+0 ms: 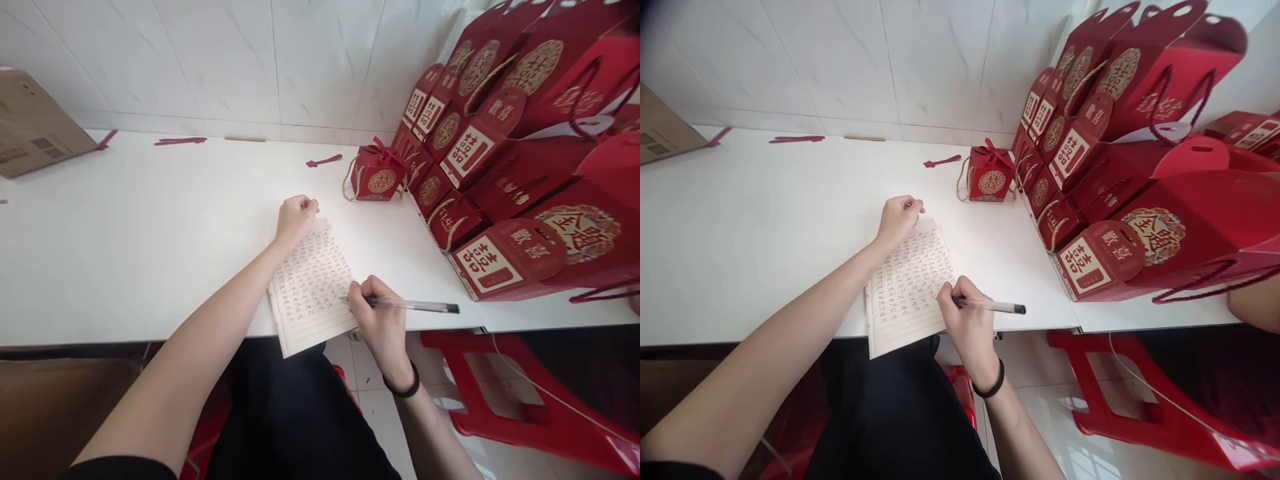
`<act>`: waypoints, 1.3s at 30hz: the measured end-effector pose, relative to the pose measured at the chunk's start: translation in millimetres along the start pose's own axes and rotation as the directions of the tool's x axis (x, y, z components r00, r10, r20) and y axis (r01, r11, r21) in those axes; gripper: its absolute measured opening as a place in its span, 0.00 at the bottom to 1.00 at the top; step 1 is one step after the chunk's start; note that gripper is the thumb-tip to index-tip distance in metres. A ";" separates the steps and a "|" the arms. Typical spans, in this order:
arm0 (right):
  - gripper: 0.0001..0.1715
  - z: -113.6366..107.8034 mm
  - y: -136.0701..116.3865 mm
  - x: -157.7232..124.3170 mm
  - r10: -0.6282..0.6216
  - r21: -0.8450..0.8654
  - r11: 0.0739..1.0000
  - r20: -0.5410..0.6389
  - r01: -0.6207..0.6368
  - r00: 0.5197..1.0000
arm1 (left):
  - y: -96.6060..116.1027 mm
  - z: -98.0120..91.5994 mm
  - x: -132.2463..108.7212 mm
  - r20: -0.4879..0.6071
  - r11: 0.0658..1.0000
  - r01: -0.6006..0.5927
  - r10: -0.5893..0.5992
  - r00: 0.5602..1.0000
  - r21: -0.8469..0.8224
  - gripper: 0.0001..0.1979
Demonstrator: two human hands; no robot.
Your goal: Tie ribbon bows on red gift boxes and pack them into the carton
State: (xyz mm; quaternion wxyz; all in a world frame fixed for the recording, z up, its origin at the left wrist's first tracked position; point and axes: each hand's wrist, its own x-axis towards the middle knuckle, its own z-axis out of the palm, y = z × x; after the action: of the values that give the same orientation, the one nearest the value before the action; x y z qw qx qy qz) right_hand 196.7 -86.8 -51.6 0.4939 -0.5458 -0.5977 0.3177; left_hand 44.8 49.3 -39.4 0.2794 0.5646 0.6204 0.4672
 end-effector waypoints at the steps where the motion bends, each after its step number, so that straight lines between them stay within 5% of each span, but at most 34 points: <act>1: 0.20 -0.3 -0.4 0.6 0.000 -0.005 1.000 0.005 0.000 1.000 | -0.3 0.5 0.9 0.008 1.000 0.004 -0.003 1.000 -0.006 0.10; 11: 0.19 -2.6 1.2 3.7 -0.075 -0.104 0.991 0.094 0.085 0.993 | -0.6 3.7 0.4 0.061 1.000 0.003 -0.003 0.998 0.012 0.10; 32: 0.18 -0.8 2.3 4.1 -0.095 -0.120 0.988 0.060 0.101 0.994 | -1.7 2.0 -5.0 0.082 0.999 -0.030 0.029 0.996 0.015 0.11; 39: 0.21 -9.1 5.7 5.6 0.108 0.102 0.989 -0.022 -0.105 0.994 | -2.2 1.8 -3.2 0.101 1.000 0.000 -0.002 0.995 0.022 0.12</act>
State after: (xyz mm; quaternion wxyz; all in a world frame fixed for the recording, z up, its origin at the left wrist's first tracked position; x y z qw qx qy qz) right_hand 207.6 -81.7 -52.7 0.5114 -0.5556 -0.5440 0.3659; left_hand 46.0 46.8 -42.7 0.3045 0.5903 0.6107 0.4312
